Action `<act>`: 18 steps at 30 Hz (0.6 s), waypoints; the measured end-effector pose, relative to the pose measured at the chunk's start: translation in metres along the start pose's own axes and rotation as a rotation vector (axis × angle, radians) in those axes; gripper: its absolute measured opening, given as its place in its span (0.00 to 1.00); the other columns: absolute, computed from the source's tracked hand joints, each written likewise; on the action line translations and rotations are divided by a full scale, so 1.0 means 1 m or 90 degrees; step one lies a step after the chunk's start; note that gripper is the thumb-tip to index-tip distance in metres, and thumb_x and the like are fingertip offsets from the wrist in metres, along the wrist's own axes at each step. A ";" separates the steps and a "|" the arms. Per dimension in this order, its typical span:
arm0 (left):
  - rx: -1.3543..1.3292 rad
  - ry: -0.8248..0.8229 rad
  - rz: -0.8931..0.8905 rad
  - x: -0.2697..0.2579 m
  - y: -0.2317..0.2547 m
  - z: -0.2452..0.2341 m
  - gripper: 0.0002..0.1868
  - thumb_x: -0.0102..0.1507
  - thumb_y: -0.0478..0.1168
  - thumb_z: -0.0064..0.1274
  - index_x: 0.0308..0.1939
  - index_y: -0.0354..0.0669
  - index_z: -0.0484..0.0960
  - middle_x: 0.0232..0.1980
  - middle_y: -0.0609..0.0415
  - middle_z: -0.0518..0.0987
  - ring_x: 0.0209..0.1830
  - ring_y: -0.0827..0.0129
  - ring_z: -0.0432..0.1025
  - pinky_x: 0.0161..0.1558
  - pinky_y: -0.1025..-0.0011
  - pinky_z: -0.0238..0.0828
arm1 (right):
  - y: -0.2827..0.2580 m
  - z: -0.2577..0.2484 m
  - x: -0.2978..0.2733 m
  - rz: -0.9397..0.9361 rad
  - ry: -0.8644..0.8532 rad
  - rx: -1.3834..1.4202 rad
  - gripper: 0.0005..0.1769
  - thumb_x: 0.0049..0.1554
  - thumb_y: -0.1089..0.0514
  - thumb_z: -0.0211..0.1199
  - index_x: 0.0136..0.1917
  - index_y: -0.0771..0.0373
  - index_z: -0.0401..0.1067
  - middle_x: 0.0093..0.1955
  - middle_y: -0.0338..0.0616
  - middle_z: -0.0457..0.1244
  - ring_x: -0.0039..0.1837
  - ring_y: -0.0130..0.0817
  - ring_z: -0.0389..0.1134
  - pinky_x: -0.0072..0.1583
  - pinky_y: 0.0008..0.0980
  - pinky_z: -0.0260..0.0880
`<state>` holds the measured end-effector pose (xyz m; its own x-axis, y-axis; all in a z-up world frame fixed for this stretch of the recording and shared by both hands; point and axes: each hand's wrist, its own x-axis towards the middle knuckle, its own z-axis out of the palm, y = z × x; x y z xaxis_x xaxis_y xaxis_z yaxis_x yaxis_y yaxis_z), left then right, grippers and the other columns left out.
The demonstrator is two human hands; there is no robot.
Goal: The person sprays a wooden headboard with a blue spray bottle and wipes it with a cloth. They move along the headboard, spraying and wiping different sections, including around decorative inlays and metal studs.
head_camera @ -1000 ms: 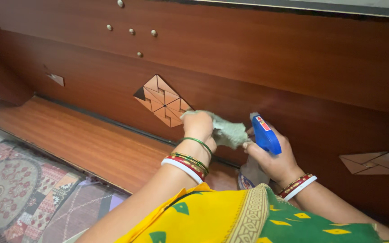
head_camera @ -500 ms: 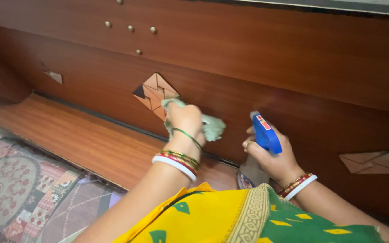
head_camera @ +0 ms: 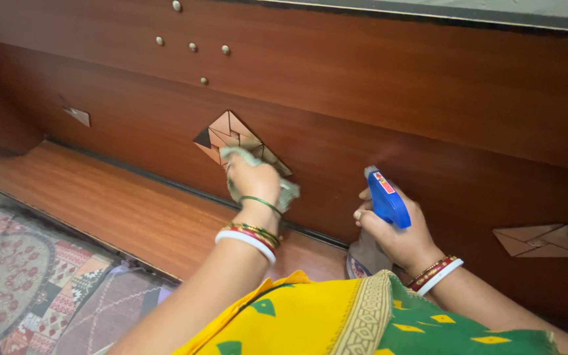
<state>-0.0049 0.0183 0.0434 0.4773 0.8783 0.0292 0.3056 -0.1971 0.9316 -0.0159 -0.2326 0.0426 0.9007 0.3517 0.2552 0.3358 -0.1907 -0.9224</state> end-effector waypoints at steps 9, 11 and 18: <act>-0.124 -0.028 0.167 -0.026 0.011 0.002 0.41 0.59 0.22 0.44 0.76 0.34 0.50 0.80 0.33 0.46 0.78 0.41 0.50 0.73 0.62 0.49 | 0.005 0.000 0.002 0.009 -0.003 0.016 0.18 0.49 0.62 0.66 0.53 0.69 0.72 0.41 0.45 0.71 0.43 0.29 0.74 0.49 0.31 0.75; -0.129 -0.020 0.239 -0.029 0.005 0.000 0.41 0.59 0.20 0.41 0.77 0.31 0.48 0.80 0.31 0.46 0.78 0.39 0.50 0.74 0.61 0.49 | 0.004 -0.001 0.001 0.006 -0.008 0.013 0.18 0.49 0.62 0.66 0.53 0.69 0.72 0.40 0.45 0.71 0.43 0.29 0.74 0.49 0.31 0.75; -0.192 -0.071 0.214 -0.040 0.010 -0.010 0.44 0.57 0.19 0.37 0.78 0.37 0.50 0.84 0.37 0.45 0.76 0.43 0.57 0.59 0.64 0.74 | -0.004 -0.002 -0.003 -0.004 -0.008 -0.004 0.19 0.49 0.62 0.65 0.54 0.68 0.71 0.40 0.44 0.71 0.44 0.28 0.74 0.50 0.30 0.75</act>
<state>-0.0291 -0.0146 0.0556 0.5992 0.7321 0.3240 -0.1273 -0.3125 0.9414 -0.0188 -0.2349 0.0459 0.8954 0.3637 0.2571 0.3429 -0.1944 -0.9190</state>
